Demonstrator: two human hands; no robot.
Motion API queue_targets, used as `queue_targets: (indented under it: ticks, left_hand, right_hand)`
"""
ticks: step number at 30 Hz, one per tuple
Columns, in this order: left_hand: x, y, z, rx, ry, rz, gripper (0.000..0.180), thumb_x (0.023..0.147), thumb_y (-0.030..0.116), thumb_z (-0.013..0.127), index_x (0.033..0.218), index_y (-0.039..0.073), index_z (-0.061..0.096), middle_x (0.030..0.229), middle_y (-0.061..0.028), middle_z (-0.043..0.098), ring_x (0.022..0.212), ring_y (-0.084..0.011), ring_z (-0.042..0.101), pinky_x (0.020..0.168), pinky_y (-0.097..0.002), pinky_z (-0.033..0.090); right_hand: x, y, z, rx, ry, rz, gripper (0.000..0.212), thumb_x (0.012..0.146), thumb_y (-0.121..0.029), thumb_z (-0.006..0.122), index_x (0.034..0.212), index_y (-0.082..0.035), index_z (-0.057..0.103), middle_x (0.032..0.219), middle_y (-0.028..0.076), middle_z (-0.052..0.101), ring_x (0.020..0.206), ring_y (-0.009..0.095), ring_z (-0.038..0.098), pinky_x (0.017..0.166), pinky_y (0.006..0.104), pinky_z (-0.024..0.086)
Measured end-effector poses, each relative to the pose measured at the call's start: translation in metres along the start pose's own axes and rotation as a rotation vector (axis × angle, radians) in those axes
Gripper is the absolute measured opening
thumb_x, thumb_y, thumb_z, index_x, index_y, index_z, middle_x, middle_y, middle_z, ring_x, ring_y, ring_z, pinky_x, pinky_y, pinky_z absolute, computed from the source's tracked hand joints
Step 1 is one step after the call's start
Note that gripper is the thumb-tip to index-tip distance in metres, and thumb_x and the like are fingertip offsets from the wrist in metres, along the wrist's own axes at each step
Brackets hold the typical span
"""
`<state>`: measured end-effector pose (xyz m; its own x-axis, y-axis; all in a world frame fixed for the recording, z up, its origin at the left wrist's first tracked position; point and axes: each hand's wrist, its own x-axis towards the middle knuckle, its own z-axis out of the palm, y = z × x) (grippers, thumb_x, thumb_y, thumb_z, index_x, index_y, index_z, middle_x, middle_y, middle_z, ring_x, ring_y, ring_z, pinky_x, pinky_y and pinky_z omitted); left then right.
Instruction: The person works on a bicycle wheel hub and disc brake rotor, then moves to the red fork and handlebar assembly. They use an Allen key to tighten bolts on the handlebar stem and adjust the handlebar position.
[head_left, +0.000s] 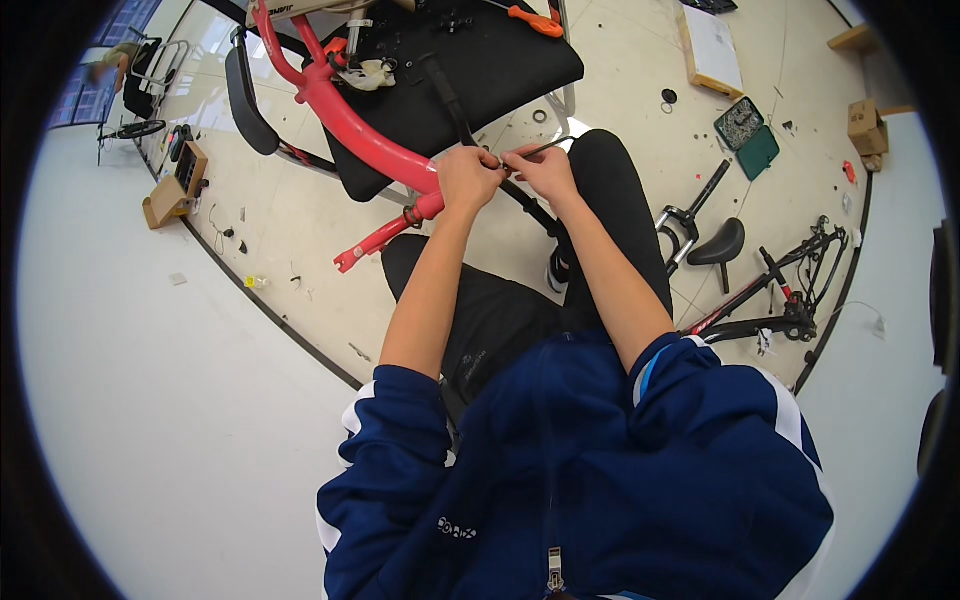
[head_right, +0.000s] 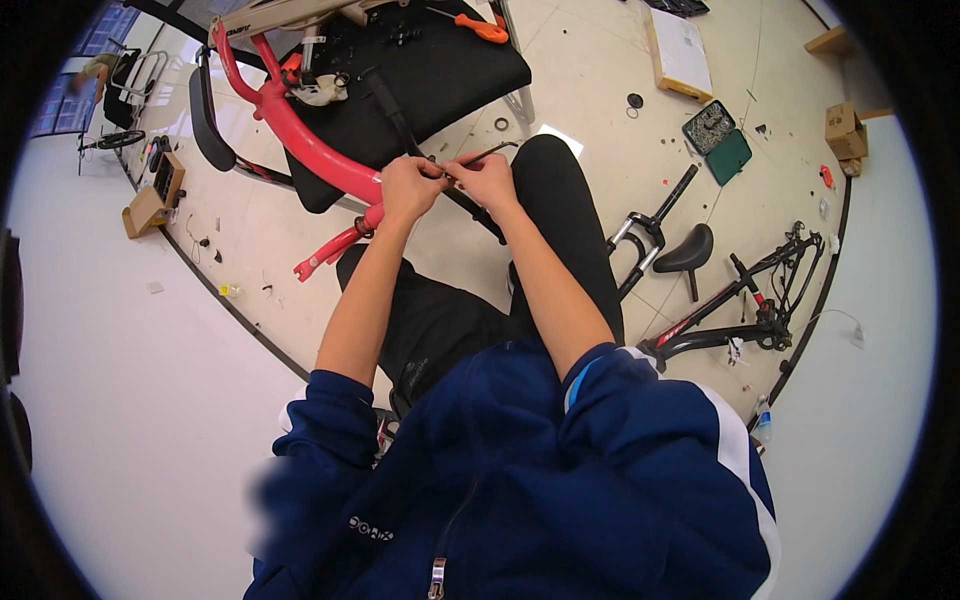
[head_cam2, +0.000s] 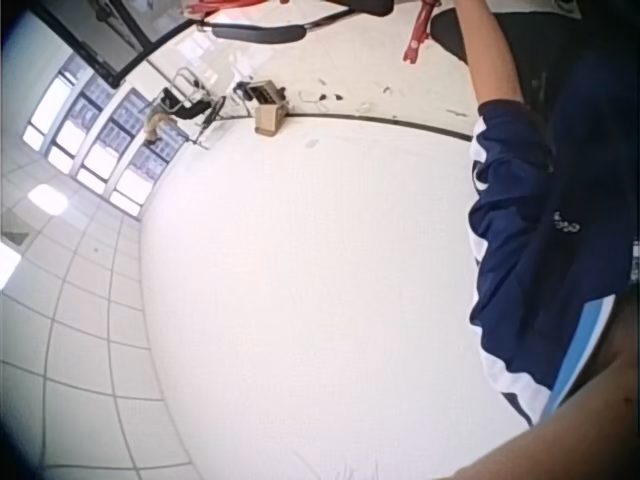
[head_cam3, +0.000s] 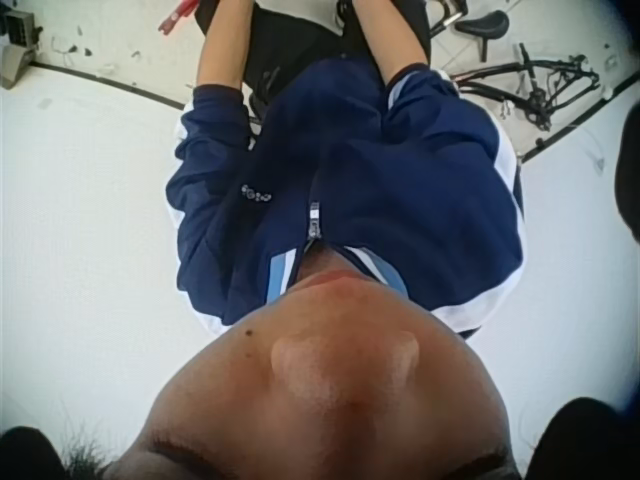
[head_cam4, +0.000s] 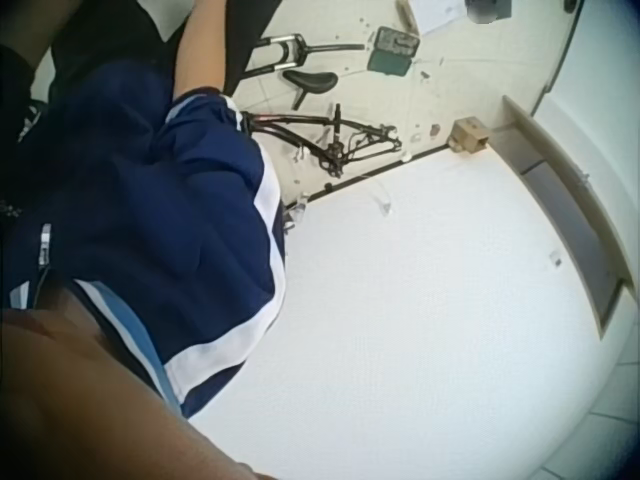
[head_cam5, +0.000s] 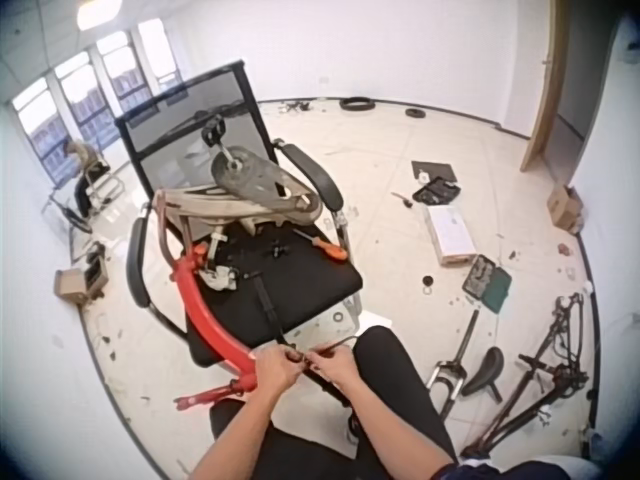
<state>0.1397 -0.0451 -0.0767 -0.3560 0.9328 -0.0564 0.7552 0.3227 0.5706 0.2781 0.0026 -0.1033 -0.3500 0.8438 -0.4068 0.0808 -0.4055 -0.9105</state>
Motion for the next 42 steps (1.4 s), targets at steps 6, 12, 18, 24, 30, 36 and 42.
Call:
queue_targets:
  ticks: [6,12,18,24,30,36,42]
  left_hand:
    - [-0.003,0.003,-0.002,0.135,-0.016,0.126,0.026,0.065,0.025,0.079,0.086,0.010,0.076,0.083,-0.0069,0.069,0.086,-0.0265,0.063,0.078,-0.0412,0.047]
    - [0.002,-0.012,-0.005,0.089,-0.147,0.220,0.020,0.074,0.022,0.069,0.091,0.012,0.076,0.096,-0.0034,0.071,0.100,-0.0260,0.060,0.089,-0.0456,0.041]
    - [0.000,-0.005,-0.008,0.055,-0.124,0.169,0.017,0.071,0.021,0.075,0.084,0.010,0.077,0.087,-0.0080,0.072,0.086,-0.0276,0.065,0.080,-0.0398,0.049]
    - [-0.002,0.008,-0.006,0.048,-0.018,0.043,0.023,0.064,0.021,0.082,0.079,0.005,0.075,0.080,-0.0137,0.071,0.075,-0.0284,0.067,0.074,-0.0364,0.052]
    - [0.000,0.001,0.004,0.085,0.050,0.034,0.023,0.061,0.017,0.082,0.075,0.002,0.070,0.082,-0.0120,0.069,0.085,-0.0302,0.065,0.078,-0.0390,0.051]
    - [-0.016,-0.012,0.009,-0.068,0.171,0.192,0.035,0.062,0.014,0.080,0.092,0.003,0.066,0.093,-0.0140,0.066,0.090,-0.0337,0.062,0.081,-0.0414,0.049]
    - [-0.027,-0.013,0.000,-0.046,0.122,0.238,0.036,0.065,0.015,0.077,0.099,0.006,0.066,0.102,-0.0121,0.064,0.102,-0.0314,0.058,0.090,-0.0409,0.043]
  right_hand:
    - [0.001,0.001,-0.002,0.080,-0.017,0.014,0.016,0.079,-0.004,0.073,0.093,0.003,0.069,0.086,0.010,0.071,0.077,0.014,0.067,0.070,0.0253,0.053]
    - [0.004,0.009,-0.008,0.225,-0.130,0.010,0.020,0.081,0.003,0.069,0.100,0.003,0.065,0.092,0.010,0.071,0.084,0.015,0.067,0.074,0.0256,0.054]
    - [0.002,0.003,-0.010,0.221,-0.118,0.044,0.014,0.086,-0.003,0.059,0.098,0.003,0.064,0.090,0.010,0.070,0.081,0.016,0.066,0.073,0.0259,0.053]
    - [0.020,0.024,-0.008,-0.020,-0.057,-0.072,0.025,0.088,-0.021,0.057,0.088,0.003,0.066,0.082,0.013,0.069,0.076,0.019,0.065,0.071,0.0304,0.050]
    - [0.008,0.018,0.013,-0.290,0.009,-0.101,0.040,0.081,-0.038,0.070,0.082,0.002,0.066,0.073,0.013,0.067,0.067,0.020,0.064,0.063,0.0339,0.049]
    - [0.007,0.017,0.009,-0.297,-0.108,-0.152,0.026,0.082,-0.023,0.072,0.084,0.002,0.066,0.071,0.009,0.066,0.062,0.014,0.061,0.060,0.0293,0.048]
    - [0.015,0.028,0.009,-0.157,-0.100,-0.274,0.015,0.078,-0.012,0.072,0.085,0.001,0.069,0.067,0.007,0.065,0.057,0.013,0.058,0.057,0.0286,0.048]
